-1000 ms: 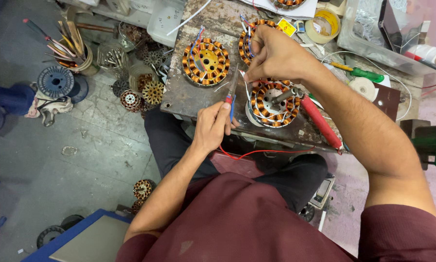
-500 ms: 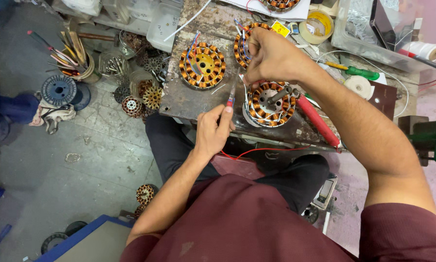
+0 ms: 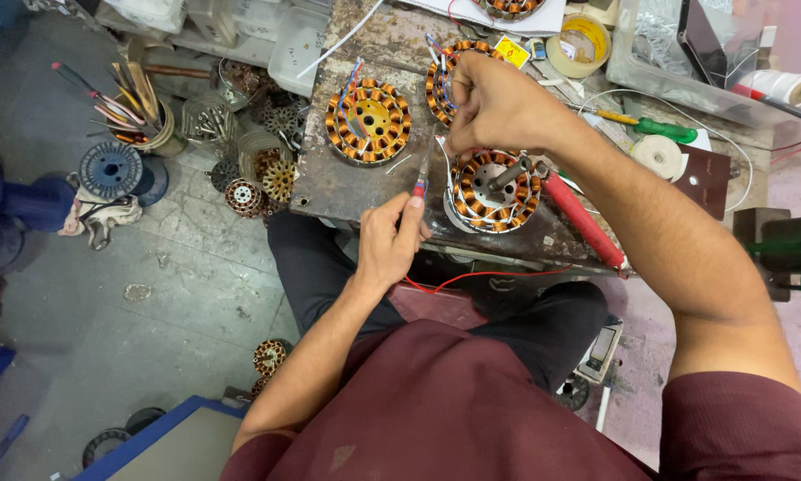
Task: The person works on stator windings, using pliers to adjust wires and scissors to trim excess. They then use a multimeter to test electrical continuity on the windings.
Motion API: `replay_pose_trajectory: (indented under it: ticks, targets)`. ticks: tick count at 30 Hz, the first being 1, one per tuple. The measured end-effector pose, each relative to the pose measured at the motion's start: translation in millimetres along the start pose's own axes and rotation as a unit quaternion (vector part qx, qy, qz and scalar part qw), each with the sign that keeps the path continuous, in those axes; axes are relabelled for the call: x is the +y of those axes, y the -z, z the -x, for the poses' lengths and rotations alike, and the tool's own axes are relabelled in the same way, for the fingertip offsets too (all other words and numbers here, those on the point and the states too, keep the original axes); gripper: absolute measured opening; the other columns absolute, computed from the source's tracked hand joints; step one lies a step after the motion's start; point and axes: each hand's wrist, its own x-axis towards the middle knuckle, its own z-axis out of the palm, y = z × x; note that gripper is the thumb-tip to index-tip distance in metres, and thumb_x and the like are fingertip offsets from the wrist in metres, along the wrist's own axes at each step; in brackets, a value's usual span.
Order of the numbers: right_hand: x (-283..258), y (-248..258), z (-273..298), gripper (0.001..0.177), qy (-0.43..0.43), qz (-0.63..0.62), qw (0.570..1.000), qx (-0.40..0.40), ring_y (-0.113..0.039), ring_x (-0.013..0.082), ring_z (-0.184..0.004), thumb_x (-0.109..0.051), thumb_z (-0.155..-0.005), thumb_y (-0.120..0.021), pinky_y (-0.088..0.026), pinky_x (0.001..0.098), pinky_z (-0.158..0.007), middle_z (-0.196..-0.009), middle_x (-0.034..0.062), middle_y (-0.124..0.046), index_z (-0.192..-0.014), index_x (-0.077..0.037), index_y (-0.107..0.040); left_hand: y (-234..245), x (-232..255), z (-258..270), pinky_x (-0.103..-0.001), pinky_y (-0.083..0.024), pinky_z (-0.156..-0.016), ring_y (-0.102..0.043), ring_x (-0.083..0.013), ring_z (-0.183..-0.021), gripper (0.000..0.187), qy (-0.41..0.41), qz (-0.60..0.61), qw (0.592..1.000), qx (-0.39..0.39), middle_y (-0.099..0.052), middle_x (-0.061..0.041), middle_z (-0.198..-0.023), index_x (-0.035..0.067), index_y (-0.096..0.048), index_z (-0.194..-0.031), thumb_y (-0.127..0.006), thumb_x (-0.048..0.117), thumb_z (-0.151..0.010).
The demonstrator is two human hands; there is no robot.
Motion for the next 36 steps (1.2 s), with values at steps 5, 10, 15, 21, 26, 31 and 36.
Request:
replay_pose_trajectory:
  ticks: [5,10,15,21,26,31,36]
  targets:
    - [1,12,24,0.038,0.097,0.139,0.983,0.068,-0.077,0.0193,-0.083,-0.006,-0.083,-0.084,-0.058,0.0321,-0.072,-0.091,0.0095,-0.076,-0.106,0.001,-0.053,-3,-3,-1,-0.029,-0.049,-0.053,-0.066,-0.0122,-0.055,0.045,-0.011,0.007,1.0,0.022,-0.066,-0.005,-0.06,0.001,-0.059,-0.074,-0.05,0.03,-0.107]
    - [30,11,116,0.028,0.15,0.123,0.934,0.3,-0.072,0.0201,-0.099,0.002,-0.097,-0.078,-0.056,0.0315,-0.092,-0.107,0.0145,-0.071,-0.113,0.005,-0.056,-5,-10,-2,-0.028,-0.047,-0.053,-0.062,-0.0104,-0.056,0.045,0.002,0.042,0.999,0.026,-0.064,-0.005,-0.06,0.002,-0.059,-0.074,-0.05,0.03,-0.108]
    - [90,-19,179,0.025,-0.068,0.132,0.883,0.445,-0.07,0.0164,-0.085,-0.003,-0.101,-0.083,-0.056,0.0292,-0.082,-0.097,0.011,-0.07,-0.11,0.002,-0.06,-8,-18,-6,-0.027,-0.048,-0.053,-0.061,-0.0105,-0.056,0.047,0.03,0.096,0.995,0.012,-0.059,-0.004,-0.06,0.003,-0.053,-0.071,-0.051,0.03,-0.109]
    - [137,-48,189,0.042,-0.107,0.225,0.861,0.444,-0.061,0.0319,-0.093,-0.013,-0.086,-0.09,-0.05,0.0395,-0.082,-0.104,0.0159,-0.062,-0.117,0.001,-0.065,-13,-25,-8,-0.027,-0.048,-0.054,-0.059,-0.0109,-0.056,0.044,0.054,0.127,0.99,0.0,-0.055,-0.003,-0.061,0.004,-0.052,-0.074,-0.05,0.029,-0.11]
    - [153,-57,183,0.034,-0.096,0.235,0.868,0.426,-0.059,0.033,-0.092,-0.013,-0.09,-0.086,-0.048,0.0419,-0.08,-0.101,0.0148,-0.06,-0.117,-0.002,-0.068,-14,-24,-8,-0.027,-0.048,-0.055,-0.056,-0.0108,-0.055,0.045,0.044,0.118,0.992,-0.001,-0.052,-0.002,-0.06,0.004,-0.052,-0.075,-0.048,0.029,-0.112]
    - [166,-59,193,0.017,-0.062,0.125,0.831,0.538,-0.058,0.0236,-0.078,-0.012,-0.117,-0.071,-0.049,0.0359,-0.073,-0.094,0.0114,-0.065,-0.126,-0.002,-0.06,-13,-25,-7,-0.03,-0.05,-0.057,-0.055,-0.0127,-0.055,0.047,0.021,0.136,0.99,-0.008,-0.046,-0.002,-0.058,0.005,-0.048,-0.073,-0.047,0.029,-0.113]
    - [171,-75,237,0.028,0.084,-0.356,0.846,0.389,-0.046,0.0119,-0.055,-0.023,-0.114,-0.062,-0.039,0.0237,-0.052,-0.082,0.0098,-0.057,-0.132,-0.007,-0.048,-13,-28,-9,-0.032,-0.052,-0.057,-0.052,-0.0131,-0.053,0.048,0.03,0.139,0.99,-0.01,-0.043,-0.001,-0.057,0.006,-0.047,-0.071,-0.048,0.029,-0.113]
